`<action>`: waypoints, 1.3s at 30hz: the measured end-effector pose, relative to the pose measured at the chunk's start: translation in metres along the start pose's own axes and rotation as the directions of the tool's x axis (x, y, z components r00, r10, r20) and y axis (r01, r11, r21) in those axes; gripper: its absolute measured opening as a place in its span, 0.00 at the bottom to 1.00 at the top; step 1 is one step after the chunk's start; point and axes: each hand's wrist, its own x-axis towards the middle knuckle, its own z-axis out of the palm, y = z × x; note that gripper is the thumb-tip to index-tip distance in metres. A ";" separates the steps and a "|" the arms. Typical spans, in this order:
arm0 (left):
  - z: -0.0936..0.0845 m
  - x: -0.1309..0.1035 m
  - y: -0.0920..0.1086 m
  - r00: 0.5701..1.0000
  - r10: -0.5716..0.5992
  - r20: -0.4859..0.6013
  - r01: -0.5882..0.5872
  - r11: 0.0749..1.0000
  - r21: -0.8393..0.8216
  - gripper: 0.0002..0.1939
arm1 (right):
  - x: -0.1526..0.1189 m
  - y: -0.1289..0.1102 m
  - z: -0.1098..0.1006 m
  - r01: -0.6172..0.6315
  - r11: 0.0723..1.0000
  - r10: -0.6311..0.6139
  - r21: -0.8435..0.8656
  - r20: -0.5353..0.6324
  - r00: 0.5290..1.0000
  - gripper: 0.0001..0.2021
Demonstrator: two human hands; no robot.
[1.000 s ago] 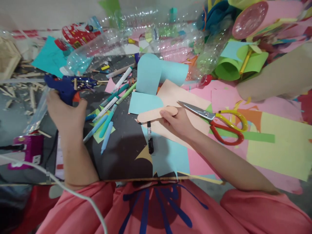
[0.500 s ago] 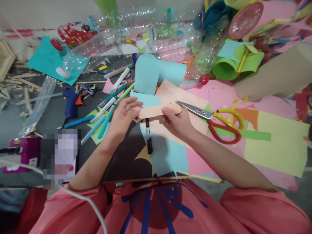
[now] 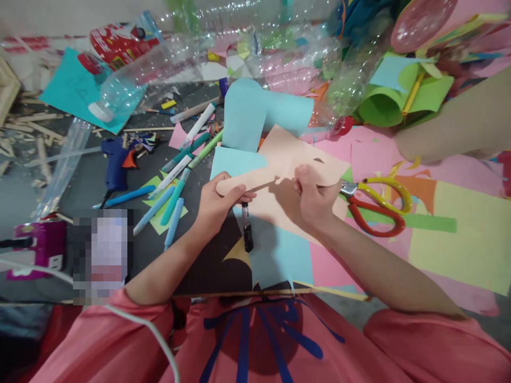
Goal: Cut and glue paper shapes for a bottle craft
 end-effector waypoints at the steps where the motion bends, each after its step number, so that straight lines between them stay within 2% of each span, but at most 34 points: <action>1: 0.001 -0.002 0.000 1.000 0.013 -0.009 -0.013 1.000 0.022 0.16 | -0.003 0.001 0.000 0.043 0.998 -0.042 -0.055 0.027 0.999 0.19; 3: 0.005 -0.005 0.001 0.999 0.040 -0.015 -0.039 0.996 0.079 0.15 | -0.008 0.003 0.001 0.109 0.981 -0.086 -0.160 0.141 0.986 0.16; 6: 0.009 -0.007 0.004 0.996 0.089 -0.016 -0.085 0.982 0.171 0.14 | -0.011 0.007 0.004 0.169 0.962 -0.104 -0.216 0.284 0.953 0.15; 11: 0.006 -0.008 0.001 0.994 0.111 -0.013 -0.102 0.946 0.307 0.13 | -0.006 0.004 0.007 0.335 0.884 -0.221 -0.326 0.341 0.914 0.19; 13: 0.004 -0.008 0.000 0.992 0.126 -0.001 -0.117 0.929 0.352 0.14 | -0.004 0.001 0.007 0.364 0.862 -0.231 -0.353 0.367 0.901 0.20; 23: 0.005 -0.007 0.003 0.981 0.193 0.024 -0.187 0.899 0.395 0.15 | -0.003 -0.005 0.006 0.293 0.873 -0.128 -0.391 0.394 0.910 0.19; 39: 0.005 -0.006 0.001 0.971 0.232 0.048 -0.232 0.888 0.396 0.11 | -0.002 -0.004 0.007 0.292 0.855 -0.110 -0.429 0.400 0.910 0.19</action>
